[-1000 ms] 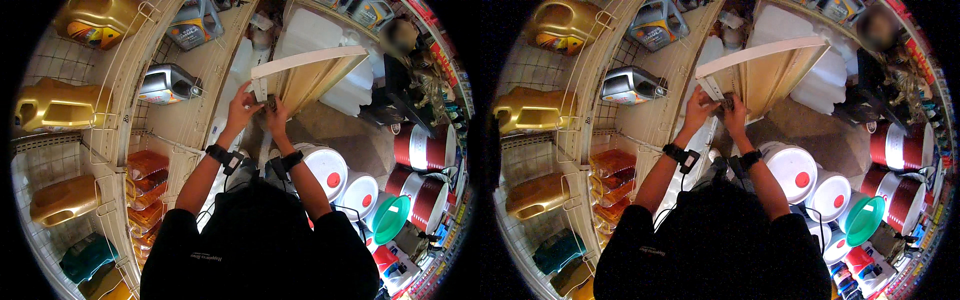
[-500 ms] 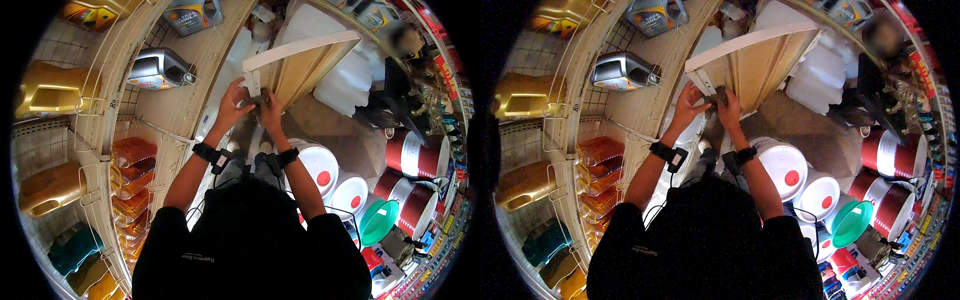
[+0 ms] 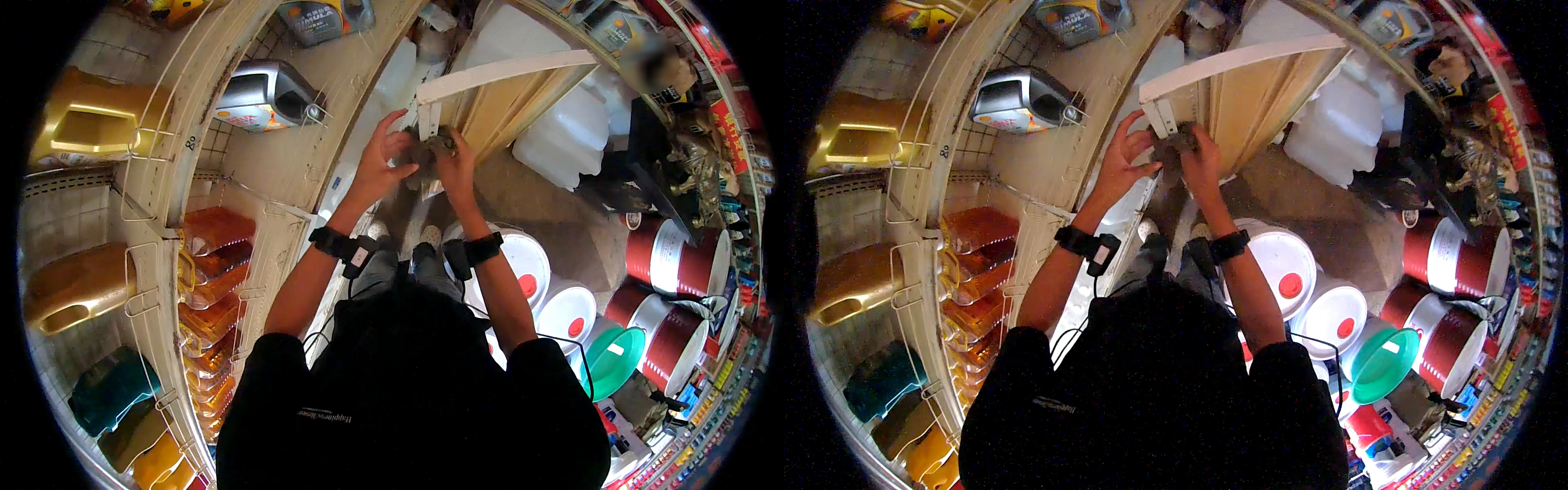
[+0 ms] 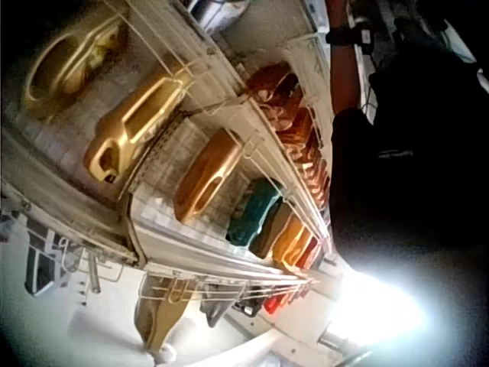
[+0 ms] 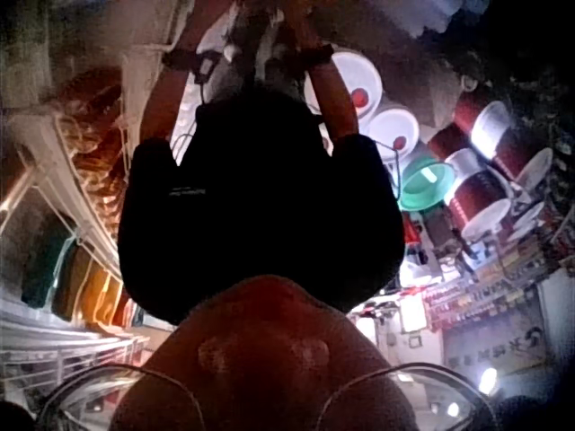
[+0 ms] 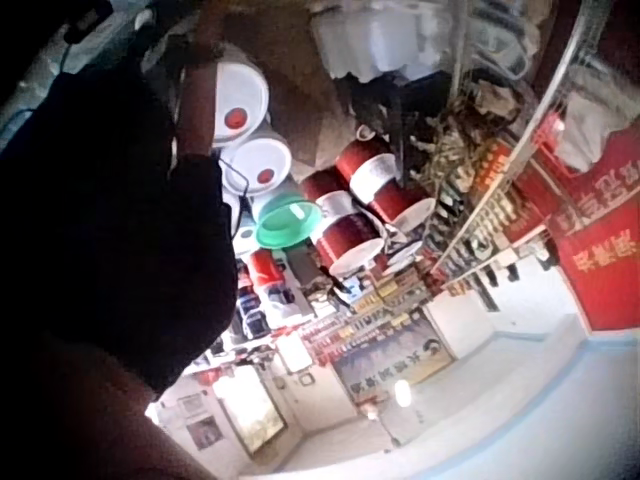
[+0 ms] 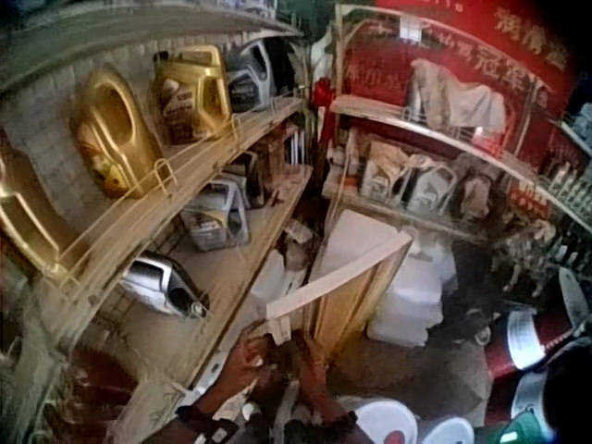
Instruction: The person wipes a white shelf board with a cloth in a store aisle. They clean the top surface, edges, and underside of the board while holding it, then place it back on the metal rack. The person also wipes the metal shelf structure itself.
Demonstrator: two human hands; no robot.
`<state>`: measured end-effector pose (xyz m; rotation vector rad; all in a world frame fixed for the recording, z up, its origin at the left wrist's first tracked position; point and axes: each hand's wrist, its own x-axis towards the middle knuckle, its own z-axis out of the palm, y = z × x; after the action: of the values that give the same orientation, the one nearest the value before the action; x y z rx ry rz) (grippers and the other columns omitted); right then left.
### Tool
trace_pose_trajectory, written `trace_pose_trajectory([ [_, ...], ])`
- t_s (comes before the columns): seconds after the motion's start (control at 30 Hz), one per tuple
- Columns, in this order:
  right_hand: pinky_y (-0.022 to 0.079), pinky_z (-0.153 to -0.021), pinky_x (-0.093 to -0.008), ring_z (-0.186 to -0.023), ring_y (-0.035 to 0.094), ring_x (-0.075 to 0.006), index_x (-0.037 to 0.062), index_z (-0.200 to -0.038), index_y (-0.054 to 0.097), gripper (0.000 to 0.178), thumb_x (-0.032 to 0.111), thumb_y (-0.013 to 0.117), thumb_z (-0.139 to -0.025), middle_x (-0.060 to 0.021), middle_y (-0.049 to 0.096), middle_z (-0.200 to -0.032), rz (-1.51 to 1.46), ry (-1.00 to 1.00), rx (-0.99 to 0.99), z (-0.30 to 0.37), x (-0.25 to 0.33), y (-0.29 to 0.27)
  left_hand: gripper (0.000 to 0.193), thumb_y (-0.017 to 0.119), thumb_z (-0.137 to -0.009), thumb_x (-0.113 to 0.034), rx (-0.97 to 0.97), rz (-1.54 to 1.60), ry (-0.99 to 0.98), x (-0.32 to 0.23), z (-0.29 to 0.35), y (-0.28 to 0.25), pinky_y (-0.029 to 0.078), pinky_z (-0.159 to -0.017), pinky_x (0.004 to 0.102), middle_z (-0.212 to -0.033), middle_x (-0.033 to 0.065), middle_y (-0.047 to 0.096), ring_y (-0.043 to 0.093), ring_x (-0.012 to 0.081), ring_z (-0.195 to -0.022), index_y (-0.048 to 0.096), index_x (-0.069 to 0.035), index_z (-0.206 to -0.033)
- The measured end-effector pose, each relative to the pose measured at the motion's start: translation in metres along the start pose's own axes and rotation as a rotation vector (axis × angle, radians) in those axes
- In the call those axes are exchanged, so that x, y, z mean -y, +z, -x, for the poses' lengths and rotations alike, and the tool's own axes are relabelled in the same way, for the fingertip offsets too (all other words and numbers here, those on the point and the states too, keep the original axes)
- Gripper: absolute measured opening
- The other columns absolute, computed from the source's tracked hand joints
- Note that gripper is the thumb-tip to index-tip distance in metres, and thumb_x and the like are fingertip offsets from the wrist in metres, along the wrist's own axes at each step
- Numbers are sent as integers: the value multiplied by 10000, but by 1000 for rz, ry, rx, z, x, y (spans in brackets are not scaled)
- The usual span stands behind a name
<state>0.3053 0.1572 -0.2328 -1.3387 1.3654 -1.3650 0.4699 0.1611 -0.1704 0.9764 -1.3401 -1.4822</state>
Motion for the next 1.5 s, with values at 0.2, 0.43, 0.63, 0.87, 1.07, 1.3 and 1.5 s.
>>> trace_pose_trajectory([
  [0.2,474,-757,-308,-884,617,-212,-29,-1119,550,338,-22,581,-782,-158,646,-972,30,-51,39,38,-59,9,938,671,-623,153,35,-44,-80,50,21,-2,416,-962,328,-1081,77,541,524,202,-1093,256,-138,-1413],
  [0.43,448,-828,-300,-981,567,-196,-21,-1214,503,382,64,576,-848,-105,606,-1085,-17,318,65,71,-112,-12,888,610,-646,181,176,-57,-270,58,23,11,421,-949,324,-1161,88,533,510,202,-1139,266,-132,-1402],
  [0.63,445,-835,-290,-967,534,-150,-42,-1256,450,408,69,523,-870,-92,588,-1056,-237,78,-16,56,-16,-9,721,590,-716,163,152,-21,-74,-12,29,2,441,-937,316,-1076,65,572,547,174,-1078,339,-109,-1335],
  [0.87,455,-779,-273,-861,554,-132,-70,-1162,511,314,29,497,-865,-74,613,-948,-245,-25,-163,30,127,-14,480,481,-792,112,5,-8,109,-132,28,23,487,-830,268,-994,93,615,621,155,-928,472,-71,-1236],
  [1.07,458,-759,-276,-830,565,-138,-79,-1113,535,280,38,502,-860,-82,624,-912,-265,-180,-334,26,111,4,274,462,-804,30,-87,-685,349,-198,6,34,516,-732,281,-896,119,649,653,180,-814,590,-14,-1043],
  [1.3,464,-783,-299,-851,595,-199,-71,-1087,533,268,81,513,-867,-123,623,-932,-348,-217,-402,29,48,38,485,502,-917,-234,252,-995,456,-158,-47,87,419,-940,382,-1323,167,437,503,319,-1134,366,-65,-1351],
  [1.5,472,-791,-310,-856,593,-205,-68,-1098,533,290,114,508,-874,-125,617,-951,-379,-169,-447,35,-4,74,555,445,-951,-323,321,-1006,249,-146,-57,76,422,-925,384,-1302,209,433,494,340,-1139,298,-34,-1402],
])
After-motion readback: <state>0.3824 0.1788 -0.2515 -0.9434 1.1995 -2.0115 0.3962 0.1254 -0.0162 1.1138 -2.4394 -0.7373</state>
